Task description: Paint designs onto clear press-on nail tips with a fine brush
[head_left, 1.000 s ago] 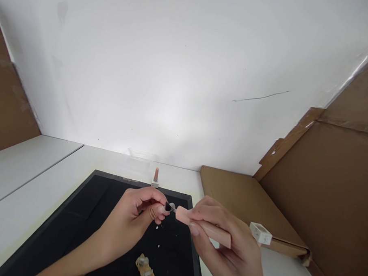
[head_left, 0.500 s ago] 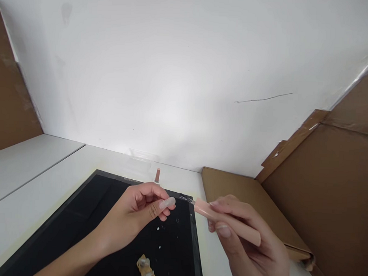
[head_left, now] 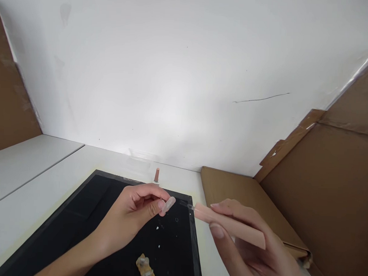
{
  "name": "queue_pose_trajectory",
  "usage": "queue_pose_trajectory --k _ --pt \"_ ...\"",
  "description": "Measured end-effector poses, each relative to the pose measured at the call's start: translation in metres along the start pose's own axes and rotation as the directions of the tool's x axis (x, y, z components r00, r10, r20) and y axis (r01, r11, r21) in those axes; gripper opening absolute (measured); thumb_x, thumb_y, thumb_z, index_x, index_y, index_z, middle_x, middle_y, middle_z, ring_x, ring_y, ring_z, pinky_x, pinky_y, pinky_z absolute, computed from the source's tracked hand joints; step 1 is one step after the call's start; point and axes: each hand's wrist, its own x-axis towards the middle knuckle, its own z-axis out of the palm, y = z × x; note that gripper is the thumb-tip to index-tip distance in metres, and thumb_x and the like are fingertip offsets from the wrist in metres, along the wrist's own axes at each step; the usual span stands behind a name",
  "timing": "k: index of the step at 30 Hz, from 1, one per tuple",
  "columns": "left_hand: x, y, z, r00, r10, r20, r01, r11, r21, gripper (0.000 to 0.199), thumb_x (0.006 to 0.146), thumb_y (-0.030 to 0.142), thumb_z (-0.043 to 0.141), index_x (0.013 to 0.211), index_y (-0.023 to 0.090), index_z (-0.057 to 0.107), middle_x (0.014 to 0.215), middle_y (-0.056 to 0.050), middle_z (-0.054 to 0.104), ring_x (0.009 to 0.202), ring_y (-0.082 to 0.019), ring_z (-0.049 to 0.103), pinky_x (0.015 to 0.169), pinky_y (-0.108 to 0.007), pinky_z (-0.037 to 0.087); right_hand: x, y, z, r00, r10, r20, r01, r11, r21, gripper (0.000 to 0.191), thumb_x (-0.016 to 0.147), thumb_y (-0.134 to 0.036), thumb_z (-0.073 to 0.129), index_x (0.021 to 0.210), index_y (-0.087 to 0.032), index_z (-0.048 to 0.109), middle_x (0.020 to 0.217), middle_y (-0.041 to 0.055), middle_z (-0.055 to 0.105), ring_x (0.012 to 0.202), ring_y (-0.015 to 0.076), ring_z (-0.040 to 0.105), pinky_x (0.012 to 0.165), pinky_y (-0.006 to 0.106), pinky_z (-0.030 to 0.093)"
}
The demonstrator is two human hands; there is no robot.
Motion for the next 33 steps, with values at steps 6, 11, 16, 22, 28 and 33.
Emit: queue_pose_trajectory --k 6,11,16,22,28,33 --pt "-0.0005 0.0002 0.0005 0.998 0.066 0.016 -0.065 0.995 -0.077 0.006 0.081 0.02 0.066 0.079 0.019 0.072 0.077 -0.002 0.068 0.072 -0.013 0.059 0.067 -0.023 0.047 0.0023 -0.0037 0.0031 0.995 -0.091 -0.031 0.091 0.996 0.01 0.026 0.076 -0.004 0.061 0.096 -0.021 0.061 0.074 0.0014 0.061 0.066 0.0162 0.058 0.053 0.028 0.048" --pt "-0.0004 0.0007 0.0022 0.996 0.083 0.028 -0.081 0.995 -0.051 0.009 0.08 0.014 0.065 0.077 0.019 0.071 0.075 0.0 0.066 0.069 -0.011 0.057 0.064 -0.02 0.046 0.0022 -0.0031 0.0046 0.984 -0.18 -0.001 0.18 0.983 0.028 0.032 0.076 -0.001 0.06 0.101 -0.021 0.061 0.074 0.0013 0.061 0.066 0.016 0.058 0.054 0.028 0.048" --pt "-0.0005 0.0004 0.0026 0.996 0.088 0.025 -0.088 0.996 0.001 0.01 0.08 0.011 0.064 0.077 0.019 0.07 0.075 0.0 0.064 0.07 -0.011 0.057 0.065 -0.021 0.046 0.0028 0.0 0.0056 0.982 -0.177 0.058 0.175 0.984 0.034 0.029 0.078 -0.005 0.06 0.101 -0.021 0.059 0.074 0.0014 0.063 0.065 0.016 0.059 0.052 0.027 0.048" --pt "0.001 -0.0006 0.0019 0.997 0.083 -0.005 -0.083 0.997 0.006 0.007 0.08 0.015 0.065 0.077 0.018 0.07 0.076 -0.001 0.064 0.071 -0.012 0.057 0.066 -0.022 0.045 0.0063 0.003 0.0063 0.976 -0.172 0.132 0.167 0.985 0.047 0.022 0.079 -0.006 0.058 0.096 -0.021 0.057 0.07 -0.0004 0.06 0.06 0.0133 0.056 0.05 0.024 0.045" --pt "0.0024 -0.0001 0.0006 0.995 0.098 -0.009 -0.098 0.995 -0.001 0.007 0.081 0.015 0.064 0.079 0.019 0.07 0.076 0.0 0.065 0.073 -0.012 0.059 0.068 -0.022 0.046 0.0081 -0.0058 0.0034 0.978 -0.121 0.172 0.104 0.989 0.104 0.014 0.08 -0.009 0.058 0.086 -0.021 0.057 0.064 -0.0013 0.055 0.054 0.0127 0.051 0.046 0.025 0.041" --pt "0.0007 -0.0026 0.0008 0.985 0.172 0.007 -0.172 0.98 0.1 0.011 0.082 0.012 0.062 0.08 0.02 0.07 0.078 0.0 0.066 0.072 -0.012 0.058 0.066 -0.021 0.046 0.0031 -0.0025 0.0033 0.994 -0.103 0.024 0.101 0.992 0.081 0.024 0.077 -0.004 0.058 0.093 -0.022 0.059 0.069 -0.0001 0.059 0.061 0.0148 0.056 0.052 0.027 0.045"
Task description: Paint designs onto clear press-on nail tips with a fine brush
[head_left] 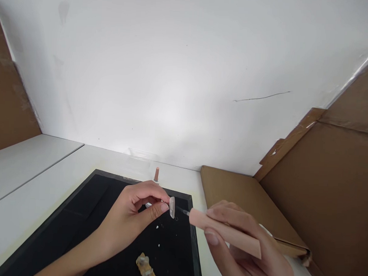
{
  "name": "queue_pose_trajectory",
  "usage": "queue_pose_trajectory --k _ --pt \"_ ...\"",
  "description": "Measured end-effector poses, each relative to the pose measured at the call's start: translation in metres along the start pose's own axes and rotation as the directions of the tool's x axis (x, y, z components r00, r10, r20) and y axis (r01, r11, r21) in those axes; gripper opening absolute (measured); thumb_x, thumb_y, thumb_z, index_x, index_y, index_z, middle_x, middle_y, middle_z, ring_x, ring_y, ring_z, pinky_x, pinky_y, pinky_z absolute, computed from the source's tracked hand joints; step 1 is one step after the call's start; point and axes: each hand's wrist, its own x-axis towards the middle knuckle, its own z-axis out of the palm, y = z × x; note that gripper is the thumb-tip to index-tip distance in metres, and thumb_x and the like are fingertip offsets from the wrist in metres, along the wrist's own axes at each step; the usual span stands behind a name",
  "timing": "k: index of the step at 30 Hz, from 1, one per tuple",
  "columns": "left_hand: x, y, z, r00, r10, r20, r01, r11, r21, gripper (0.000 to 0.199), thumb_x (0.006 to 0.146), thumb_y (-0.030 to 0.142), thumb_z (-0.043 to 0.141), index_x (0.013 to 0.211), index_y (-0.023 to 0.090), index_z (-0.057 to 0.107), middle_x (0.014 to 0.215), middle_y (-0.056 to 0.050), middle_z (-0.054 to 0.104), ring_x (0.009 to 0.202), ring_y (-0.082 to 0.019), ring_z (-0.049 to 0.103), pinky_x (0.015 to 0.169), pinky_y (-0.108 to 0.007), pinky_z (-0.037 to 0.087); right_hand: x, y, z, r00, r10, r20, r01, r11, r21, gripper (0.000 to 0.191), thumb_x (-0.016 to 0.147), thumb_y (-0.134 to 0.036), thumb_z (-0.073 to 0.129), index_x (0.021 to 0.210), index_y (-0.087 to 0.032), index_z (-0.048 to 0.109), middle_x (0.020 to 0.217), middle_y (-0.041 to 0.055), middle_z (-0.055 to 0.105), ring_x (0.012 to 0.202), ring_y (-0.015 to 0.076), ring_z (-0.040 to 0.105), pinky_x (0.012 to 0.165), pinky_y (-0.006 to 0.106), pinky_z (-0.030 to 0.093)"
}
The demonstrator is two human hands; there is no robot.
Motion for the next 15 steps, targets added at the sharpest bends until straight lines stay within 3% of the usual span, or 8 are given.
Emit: queue_pose_trajectory --k 4,11,15 --pt "-0.0008 0.0004 0.0026 0.998 0.067 -0.002 -0.067 0.992 0.108 0.012 0.082 0.011 0.061 0.079 0.019 0.07 0.076 -0.001 0.066 0.07 -0.012 0.058 0.064 -0.021 0.045 -0.0016 0.0056 0.0016 1.0 -0.016 0.007 0.016 0.999 -0.034 0.027 0.077 -0.004 0.059 0.097 -0.022 0.059 0.073 0.0012 0.062 0.063 0.0153 0.057 0.054 0.028 0.047" --pt "-0.0004 0.0034 0.0029 0.996 0.084 -0.036 -0.079 0.988 0.136 0.011 0.082 0.013 0.061 0.081 0.019 0.07 0.077 -0.002 0.067 0.071 -0.013 0.06 0.064 -0.022 0.046 0.0052 0.0039 0.0004 0.985 -0.024 0.169 0.024 1.0 0.001 0.018 0.077 -0.004 0.055 0.086 -0.02 0.057 0.064 -0.0003 0.057 0.053 0.0127 0.052 0.045 0.025 0.041" --pt "-0.0007 0.0028 0.0019 0.994 0.108 -0.037 -0.099 0.977 0.19 0.012 0.082 0.012 0.061 0.081 0.019 0.071 0.075 -0.002 0.066 0.069 -0.013 0.06 0.063 -0.022 0.046 0.0044 0.004 0.0001 0.993 -0.029 0.115 0.028 0.999 0.017 0.014 0.078 -0.007 0.056 0.081 -0.02 0.056 0.063 -0.0011 0.056 0.052 0.0127 0.051 0.046 0.026 0.043"
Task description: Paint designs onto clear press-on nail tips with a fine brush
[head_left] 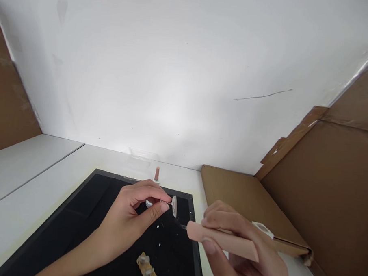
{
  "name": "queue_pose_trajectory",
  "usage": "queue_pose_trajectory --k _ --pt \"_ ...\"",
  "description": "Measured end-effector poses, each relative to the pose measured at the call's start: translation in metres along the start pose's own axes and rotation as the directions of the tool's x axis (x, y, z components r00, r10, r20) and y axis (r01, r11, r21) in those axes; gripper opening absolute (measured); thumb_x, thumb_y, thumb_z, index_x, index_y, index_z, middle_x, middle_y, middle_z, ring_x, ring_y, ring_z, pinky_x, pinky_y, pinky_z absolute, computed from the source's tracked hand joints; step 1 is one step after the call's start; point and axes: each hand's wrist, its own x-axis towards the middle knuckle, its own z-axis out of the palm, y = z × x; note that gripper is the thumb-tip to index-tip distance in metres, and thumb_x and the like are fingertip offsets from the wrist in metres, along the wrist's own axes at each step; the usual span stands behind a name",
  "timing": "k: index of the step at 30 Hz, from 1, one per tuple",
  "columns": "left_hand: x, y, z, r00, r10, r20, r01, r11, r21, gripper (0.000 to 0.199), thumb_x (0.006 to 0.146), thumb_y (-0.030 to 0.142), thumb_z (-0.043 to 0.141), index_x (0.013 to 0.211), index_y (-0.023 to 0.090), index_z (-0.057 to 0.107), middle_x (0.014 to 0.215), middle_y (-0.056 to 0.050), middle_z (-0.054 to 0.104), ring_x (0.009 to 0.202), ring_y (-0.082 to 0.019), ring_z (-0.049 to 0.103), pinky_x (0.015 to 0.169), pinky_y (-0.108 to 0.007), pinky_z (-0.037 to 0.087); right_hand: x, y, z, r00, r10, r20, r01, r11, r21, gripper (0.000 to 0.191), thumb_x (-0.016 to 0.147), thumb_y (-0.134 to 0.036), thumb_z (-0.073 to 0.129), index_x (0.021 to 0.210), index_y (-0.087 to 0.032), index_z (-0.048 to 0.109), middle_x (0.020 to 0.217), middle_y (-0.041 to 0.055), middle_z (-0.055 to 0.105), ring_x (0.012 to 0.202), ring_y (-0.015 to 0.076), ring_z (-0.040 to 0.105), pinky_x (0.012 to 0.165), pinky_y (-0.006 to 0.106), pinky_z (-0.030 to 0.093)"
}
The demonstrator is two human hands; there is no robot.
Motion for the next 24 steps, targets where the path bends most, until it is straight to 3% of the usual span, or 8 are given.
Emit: queue_pose_trajectory --k 6,13,18,21,24 --pt "-0.0031 0.0005 0.0014 1.0 0.023 0.013 -0.024 0.998 0.054 0.013 0.082 0.012 0.06 0.08 0.017 0.071 0.076 -0.003 0.067 0.07 -0.014 0.061 0.063 -0.023 0.048 -0.0069 -0.0014 0.0035 0.987 0.066 -0.147 -0.072 0.997 -0.038 0.021 0.077 -0.006 0.057 0.091 -0.022 0.059 0.069 0.0013 0.062 0.057 0.0151 0.058 0.046 0.026 0.045" --pt "-0.0009 0.0047 0.0021 0.998 0.055 -0.011 -0.054 0.996 0.07 0.013 0.082 0.01 0.061 0.081 0.017 0.072 0.077 -0.004 0.068 0.071 -0.015 0.063 0.064 -0.023 0.049 -0.0001 -0.0045 -0.0017 0.999 0.016 0.031 -0.014 0.997 -0.074 0.017 0.079 -0.006 0.055 0.086 -0.021 0.057 0.062 -0.0006 0.059 0.05 0.0124 0.053 0.043 0.024 0.042" --pt "-0.0014 0.0027 0.0011 0.997 0.073 -0.02 -0.071 0.994 0.082 0.012 0.081 0.01 0.061 0.081 0.016 0.071 0.076 -0.004 0.067 0.07 -0.014 0.062 0.063 -0.022 0.05 0.0006 -0.0056 -0.0023 1.0 -0.003 -0.004 0.003 0.998 -0.06 0.016 0.077 -0.006 0.055 0.082 -0.021 0.056 0.062 -0.0012 0.058 0.05 0.0122 0.053 0.043 0.024 0.042" --pt "-0.003 0.0021 0.0016 0.997 0.079 -0.019 -0.077 0.992 0.097 0.013 0.081 0.009 0.06 0.08 0.016 0.071 0.076 -0.005 0.067 0.07 -0.015 0.062 0.063 -0.022 0.05 -0.001 -0.006 0.0008 0.996 0.021 -0.081 -0.028 0.996 -0.084 0.02 0.077 -0.005 0.056 0.088 -0.022 0.058 0.068 0.0004 0.062 0.056 0.0139 0.057 0.05 0.026 0.047" --pt "-0.0034 0.0032 0.0028 0.995 0.1 -0.023 -0.096 0.989 0.115 0.014 0.081 0.008 0.06 0.081 0.016 0.071 0.076 -0.005 0.067 0.07 -0.015 0.062 0.063 -0.022 0.05 -0.0016 -0.0062 0.0026 0.998 0.005 -0.063 -0.013 0.992 -0.123 0.024 0.077 -0.006 0.057 0.094 -0.022 0.059 0.069 0.0009 0.064 0.057 0.0147 0.059 0.049 0.025 0.047"
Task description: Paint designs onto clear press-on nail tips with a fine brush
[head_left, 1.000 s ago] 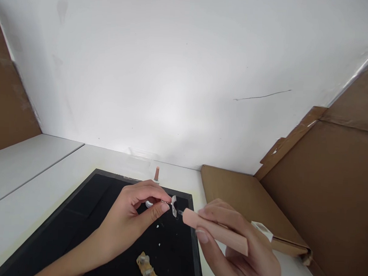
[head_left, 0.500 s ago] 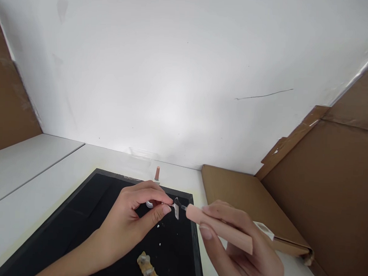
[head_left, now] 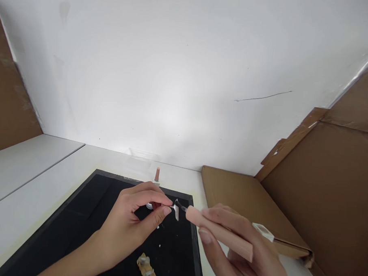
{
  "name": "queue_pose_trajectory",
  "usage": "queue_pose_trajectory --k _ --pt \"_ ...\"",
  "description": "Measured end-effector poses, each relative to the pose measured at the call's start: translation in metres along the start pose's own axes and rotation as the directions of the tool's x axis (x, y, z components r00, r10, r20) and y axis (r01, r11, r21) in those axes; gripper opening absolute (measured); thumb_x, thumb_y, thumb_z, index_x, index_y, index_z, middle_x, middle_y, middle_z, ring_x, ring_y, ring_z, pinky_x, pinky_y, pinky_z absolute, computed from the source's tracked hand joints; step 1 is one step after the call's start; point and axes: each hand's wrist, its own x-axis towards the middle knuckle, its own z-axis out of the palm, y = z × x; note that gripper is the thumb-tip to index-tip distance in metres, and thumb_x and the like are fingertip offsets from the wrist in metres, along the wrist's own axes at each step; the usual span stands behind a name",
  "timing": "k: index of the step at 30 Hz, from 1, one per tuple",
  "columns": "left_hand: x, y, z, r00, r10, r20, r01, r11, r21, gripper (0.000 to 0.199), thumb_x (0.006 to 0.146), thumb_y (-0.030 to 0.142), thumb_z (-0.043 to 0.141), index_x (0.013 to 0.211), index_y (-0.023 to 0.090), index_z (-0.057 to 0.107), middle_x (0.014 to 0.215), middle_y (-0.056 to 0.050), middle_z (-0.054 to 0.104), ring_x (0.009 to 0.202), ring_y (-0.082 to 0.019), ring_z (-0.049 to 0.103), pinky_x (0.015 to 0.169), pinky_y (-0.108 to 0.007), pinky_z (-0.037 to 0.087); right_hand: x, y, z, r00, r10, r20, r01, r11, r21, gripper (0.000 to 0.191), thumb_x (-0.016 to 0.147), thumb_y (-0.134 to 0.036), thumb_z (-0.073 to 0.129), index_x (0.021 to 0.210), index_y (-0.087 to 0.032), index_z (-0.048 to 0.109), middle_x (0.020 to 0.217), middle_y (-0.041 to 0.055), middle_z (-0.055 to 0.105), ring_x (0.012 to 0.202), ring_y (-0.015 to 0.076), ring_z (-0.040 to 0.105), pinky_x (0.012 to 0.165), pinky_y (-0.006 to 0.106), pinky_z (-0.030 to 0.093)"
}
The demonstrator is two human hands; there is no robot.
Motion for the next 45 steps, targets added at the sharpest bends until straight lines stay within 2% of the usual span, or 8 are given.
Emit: queue_pose_trajectory --k 9,17,20,25,28,32,37,45 --pt "0.0039 0.0019 0.0003 1.0 0.006 -0.006 -0.006 1.0 0.016 0.015 0.081 0.007 0.059 0.08 0.017 0.07 0.076 -0.004 0.067 0.069 -0.014 0.063 0.063 -0.023 0.05 0.0097 -0.0024 -0.0034 0.99 -0.081 0.118 0.08 0.997 0.013 0.019 0.074 -0.003 0.054 0.079 -0.021 0.057 0.055 -0.0014 0.057 0.043 0.0117 0.049 0.038 0.024 0.04" --pt "0.0019 -0.0015 -0.0022 1.0 -0.004 0.013 0.004 1.0 0.007 0.014 0.083 0.009 0.058 0.081 0.017 0.069 0.077 -0.004 0.068 0.072 -0.015 0.063 0.066 -0.024 0.049 0.0018 -0.0028 0.0003 0.999 0.012 -0.043 -0.012 1.0 0.001 0.025 0.076 -0.004 0.057 0.093 -0.023 0.06 0.067 0.0011 0.064 0.055 0.0153 0.059 0.047 0.027 0.047" --pt "0.002 0.0 -0.0029 1.0 -0.022 0.015 0.022 1.0 -0.021 0.013 0.084 0.01 0.057 0.081 0.018 0.068 0.077 -0.004 0.068 0.073 -0.015 0.062 0.067 -0.024 0.048 0.001 -0.0016 0.0012 1.0 -0.005 -0.006 0.005 1.0 0.01 0.026 0.077 -0.004 0.057 0.095 -0.023 0.06 0.067 0.001 0.064 0.055 0.0153 0.059 0.045 0.026 0.045" --pt "0.0047 0.001 -0.0041 0.996 -0.089 0.006 0.089 0.991 -0.101 0.012 0.084 0.012 0.057 0.079 0.017 0.067 0.075 -0.003 0.066 0.071 -0.015 0.06 0.066 -0.024 0.047 0.0059 -0.0048 0.0014 0.996 -0.026 0.084 0.019 0.997 0.081 0.018 0.076 -0.005 0.056 0.083 -0.022 0.058 0.061 -0.0006 0.061 0.049 0.0131 0.054 0.043 0.025 0.046" --pt "0.0053 -0.0013 -0.0045 0.982 -0.187 0.021 0.188 0.961 -0.203 0.011 0.085 0.017 0.058 0.079 0.016 0.067 0.072 -0.002 0.063 0.067 -0.014 0.057 0.063 -0.023 0.047 0.0062 -0.0067 0.0015 0.998 -0.006 0.063 -0.002 0.992 0.124 0.019 0.076 -0.005 0.056 0.084 -0.022 0.059 0.061 0.0 0.062 0.05 0.0136 0.055 0.043 0.025 0.047" --pt "0.0051 -0.0045 -0.0044 0.956 -0.282 0.083 0.293 0.895 -0.337 0.012 0.084 0.027 0.062 0.082 0.017 0.069 0.07 -0.001 0.063 0.066 -0.013 0.055 0.064 -0.023 0.047 0.0034 -0.0046 0.0001 1.0 0.017 -0.009 -0.016 0.992 0.123 0.032 0.076 -0.001 0.056 0.098 -0.023 0.061 0.077 0.0041 0.07 0.063 0.0174 0.063 0.052 0.029 0.053" --pt "0.0061 -0.0039 -0.0022 0.912 -0.378 0.16 0.407 0.789 -0.46 0.019 0.078 0.036 0.07 0.079 0.017 0.073 0.073 -0.002 0.069 0.065 -0.012 0.057 0.064 -0.023 0.049 0.0029 0.0003 -0.0001 1.0 -0.013 0.012 0.011 0.99 0.14 0.035 0.075 0.001 0.056 0.098 -0.024 0.064 0.082 0.0039 0.071 0.07 0.0181 0.064 0.054 0.029 0.056" --pt "0.0066 -0.0044 0.0012 0.895 -0.39 0.216 0.444 0.733 -0.515 0.018 0.077 0.035 0.07 0.077 0.018 0.075 0.074 -0.003 0.071 0.063 -0.012 0.057 0.061 -0.022 0.048 0.0018 0.0012 0.004 1.0 -0.003 0.027 0.0 0.992 0.123 0.039 0.074 0.001 0.057 0.104 -0.023 0.064 0.088 0.0027 0.073 0.073 0.0163 0.066 0.058 0.026 0.057"
